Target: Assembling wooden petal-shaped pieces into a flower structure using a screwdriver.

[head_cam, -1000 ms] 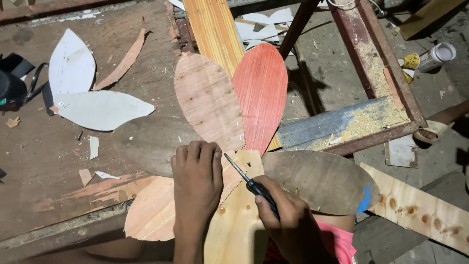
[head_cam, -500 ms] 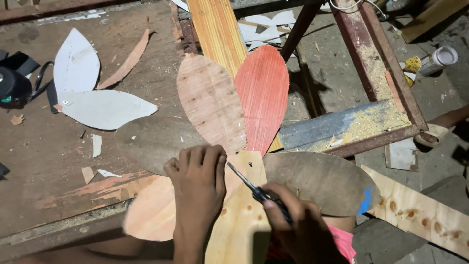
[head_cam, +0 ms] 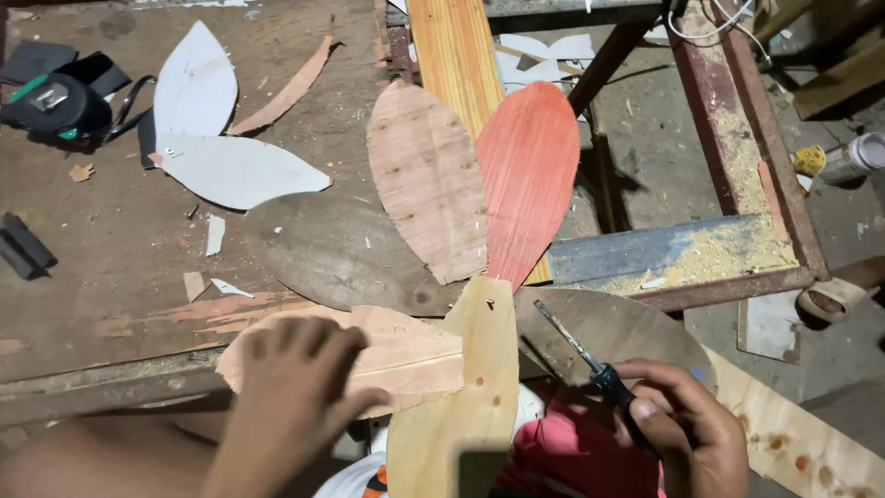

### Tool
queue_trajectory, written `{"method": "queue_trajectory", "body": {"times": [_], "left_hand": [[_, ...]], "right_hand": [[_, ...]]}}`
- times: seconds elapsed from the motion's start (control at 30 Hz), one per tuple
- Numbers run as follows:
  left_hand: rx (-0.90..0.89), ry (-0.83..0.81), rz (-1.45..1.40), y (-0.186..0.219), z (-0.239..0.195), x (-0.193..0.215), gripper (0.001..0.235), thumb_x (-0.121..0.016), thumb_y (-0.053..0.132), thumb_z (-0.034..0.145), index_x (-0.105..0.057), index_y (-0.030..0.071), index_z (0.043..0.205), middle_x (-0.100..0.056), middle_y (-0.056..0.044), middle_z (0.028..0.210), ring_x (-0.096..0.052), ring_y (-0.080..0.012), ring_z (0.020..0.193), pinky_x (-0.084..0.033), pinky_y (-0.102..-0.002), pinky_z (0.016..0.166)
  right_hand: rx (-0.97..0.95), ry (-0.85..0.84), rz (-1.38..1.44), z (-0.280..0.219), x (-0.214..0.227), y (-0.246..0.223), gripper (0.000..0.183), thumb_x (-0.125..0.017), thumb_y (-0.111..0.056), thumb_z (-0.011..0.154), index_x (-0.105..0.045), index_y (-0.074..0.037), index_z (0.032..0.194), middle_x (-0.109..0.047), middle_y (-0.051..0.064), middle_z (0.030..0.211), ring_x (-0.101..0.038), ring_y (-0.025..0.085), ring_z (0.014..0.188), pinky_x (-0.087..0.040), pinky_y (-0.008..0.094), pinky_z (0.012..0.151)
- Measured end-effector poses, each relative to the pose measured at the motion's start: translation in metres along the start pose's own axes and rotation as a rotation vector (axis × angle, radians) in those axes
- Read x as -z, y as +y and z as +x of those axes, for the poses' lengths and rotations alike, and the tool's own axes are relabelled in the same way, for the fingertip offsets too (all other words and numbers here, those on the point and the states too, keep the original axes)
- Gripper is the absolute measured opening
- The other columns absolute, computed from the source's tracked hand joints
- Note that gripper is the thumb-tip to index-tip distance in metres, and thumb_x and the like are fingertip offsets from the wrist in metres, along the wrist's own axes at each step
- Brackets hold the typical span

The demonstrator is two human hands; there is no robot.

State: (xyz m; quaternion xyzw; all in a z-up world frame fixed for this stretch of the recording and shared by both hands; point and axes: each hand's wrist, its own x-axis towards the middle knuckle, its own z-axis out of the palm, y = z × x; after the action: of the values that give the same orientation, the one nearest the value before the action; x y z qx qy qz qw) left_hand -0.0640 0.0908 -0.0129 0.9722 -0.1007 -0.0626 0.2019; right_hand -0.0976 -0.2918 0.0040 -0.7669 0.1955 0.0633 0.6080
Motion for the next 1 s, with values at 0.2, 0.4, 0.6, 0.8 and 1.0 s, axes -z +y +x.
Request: {"method": "queue_trajectory", "body": {"times": [0.2,0.4,0.6,0.8,1.0], "left_hand": [[0.192,0.157,0.33,-0.046,-0.004,0.017,0.104,-0.061,0.081,0.07,-0.05,0.013,0.147,-0.045,-0.015,0.157,-0.042,-0.0455,0.134,-0.03,-0.063,0.105],[0.328,0.167,0.055,-0.09,-0.018,0.05,0.055,-0.084,0.043,0.073,-0.066,0.007,0.111,-0.065,-0.011,0.079,-0.06,-0.0264,0.067,-0.049,-0.04,0.064],[0.797,0.548,0.094,-0.077,-0.011,0.068,0.042,-0.077,0.02,0.13,-0.059,-0.018,0.128,-0.068,-0.027,0.083,-0.067,-0.0377,0.054,-0.053,-0.045,0.039],[0.792,-0.308,-0.147,0.069,0.012,0.009,0.033,-0.067,0.059,0.086,-0.078,0.032,0.102,-0.076,0.0,0.071,-0.069,-0.0183,0.061,-0.056,-0.033,0.064],[0.823,-0.063,-0.319,0.091,-0.006,-0.045,0.074,-0.082,0.066,0.073,-0.054,0.013,0.116,-0.077,-0.013,0.091,-0.078,-0.0353,0.079,-0.059,-0.047,0.076]], "right_hand": [[-0.023,0.035,0.065,0.002,-0.005,0.013,0.034,-0.057,0.004,0.088,-0.072,0.013,0.117,-0.066,0.023,0.066,-0.058,0.028,0.056,-0.044,0.035,0.06],[-0.027,0.002,0.083,0.005,0.004,0.018,0.032,-0.059,0.007,0.091,-0.071,0.013,0.12,-0.067,0.024,0.072,-0.06,0.028,0.062,-0.045,0.036,0.063],[-0.011,0.097,0.005,0.008,0.004,0.003,0.03,-0.054,0.0,0.097,-0.069,0.011,0.121,-0.065,0.022,0.069,-0.058,0.026,0.063,-0.044,0.034,0.064],[-0.131,0.084,0.091,0.016,0.006,0.015,0.031,-0.058,-0.001,0.097,-0.069,0.011,0.124,-0.067,0.026,0.077,-0.059,0.029,0.067,-0.046,0.037,0.064],[-0.152,0.125,0.033,0.014,0.017,0.026,0.029,-0.059,-0.003,0.098,-0.071,0.011,0.12,-0.067,0.025,0.072,-0.058,0.028,0.065,-0.044,0.036,0.06]]}}
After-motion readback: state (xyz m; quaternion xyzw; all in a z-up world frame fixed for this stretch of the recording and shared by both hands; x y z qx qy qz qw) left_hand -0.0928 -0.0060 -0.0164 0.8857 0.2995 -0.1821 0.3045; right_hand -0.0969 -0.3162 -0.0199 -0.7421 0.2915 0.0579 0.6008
